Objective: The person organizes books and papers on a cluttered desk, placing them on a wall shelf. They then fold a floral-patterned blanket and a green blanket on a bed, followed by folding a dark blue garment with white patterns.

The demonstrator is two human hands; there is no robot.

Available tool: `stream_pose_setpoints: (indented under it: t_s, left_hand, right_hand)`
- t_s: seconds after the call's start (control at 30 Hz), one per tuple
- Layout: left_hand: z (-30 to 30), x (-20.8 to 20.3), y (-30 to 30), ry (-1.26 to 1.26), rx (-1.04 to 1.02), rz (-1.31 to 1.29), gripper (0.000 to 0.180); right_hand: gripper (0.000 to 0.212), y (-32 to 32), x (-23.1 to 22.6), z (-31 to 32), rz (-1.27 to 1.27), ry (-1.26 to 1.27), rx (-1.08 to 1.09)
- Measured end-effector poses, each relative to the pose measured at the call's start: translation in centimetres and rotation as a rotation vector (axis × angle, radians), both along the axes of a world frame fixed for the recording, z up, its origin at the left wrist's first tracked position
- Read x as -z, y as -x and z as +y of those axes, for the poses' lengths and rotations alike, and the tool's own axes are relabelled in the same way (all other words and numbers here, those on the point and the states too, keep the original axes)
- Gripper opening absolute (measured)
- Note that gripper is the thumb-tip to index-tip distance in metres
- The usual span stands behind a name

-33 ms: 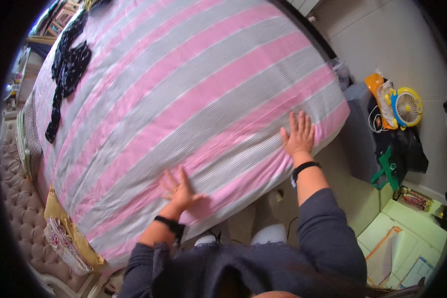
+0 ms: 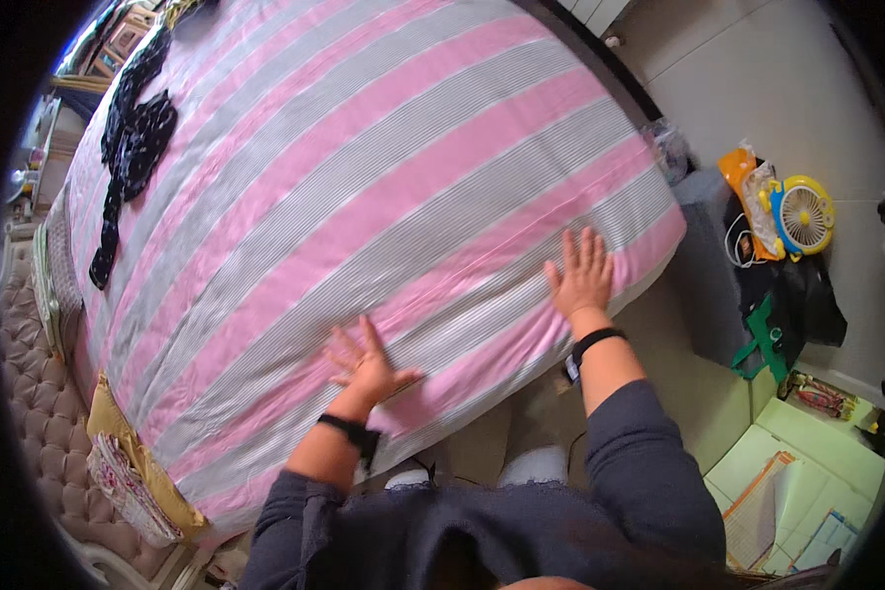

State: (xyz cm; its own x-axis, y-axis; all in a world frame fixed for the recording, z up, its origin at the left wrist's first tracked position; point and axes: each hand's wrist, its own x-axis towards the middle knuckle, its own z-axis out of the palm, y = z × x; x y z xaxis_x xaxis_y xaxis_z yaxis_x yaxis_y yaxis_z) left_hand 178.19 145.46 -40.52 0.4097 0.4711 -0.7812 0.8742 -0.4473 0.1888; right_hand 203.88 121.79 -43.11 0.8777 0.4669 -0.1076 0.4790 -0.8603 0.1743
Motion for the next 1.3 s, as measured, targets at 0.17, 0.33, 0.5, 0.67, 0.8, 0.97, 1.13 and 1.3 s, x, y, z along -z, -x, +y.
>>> stream_pose_setpoints:
  t_s: [0.17, 0.33, 0.5, 0.67, 0.8, 0.97, 1.13, 1.3]
  left_hand:
    - [-12.4, 0.7, -18.4, 0.074, 0.243, 0.065, 0.139]
    - [-15.7, 2.1, -21.1, -0.573, 0.437, 0.01, 0.143]
    - [-14.0, 2.2, -21.3, -0.022, 0.26, 0.28, 0.155]
    - [-13.8, 0.6, -22.8, 0.046, 0.096, 0.256, 0.159]
    - [-12.6, 1.9, -28.1, -0.074, -0.408, 0.007, 0.149]
    - [-11.1, 1.0, -39.6, -0.139, -0.267, -0.016, 0.143]
    - [-14.6, -1.9, -52.7, 0.002, -0.048, 0.031, 0.142]
    - [-16.1, -3.1, -57.5, -0.043, -0.103, 0.093, 0.142]
  right_hand:
    - [0.063, -1.2, 0.0, -1.9, 0.129, -0.299, -0.216]
    - [0.053, -3.2, -1.7, -0.7, 0.377, -0.556, -0.703]
    - [0.058, -15.1, -0.1, -6.4, 0.456, -0.403, -0.664]
    - [0.069, -20.2, 0.4, -13.4, 0.203, -0.223, -0.406]
    - [0.076, -22.0, 0.7, -13.7, 0.235, -0.338, -0.433]
    - [0.09, -24.7, 1.5, -15.0, 0.402, -0.417, -0.586]
    - [0.094, -27.8, 2.8, -16.2, 0.603, -0.433, -0.807]
    - [0.078, -34.8, -0.6, -14.8, 1.036, 0.013, -0.982]
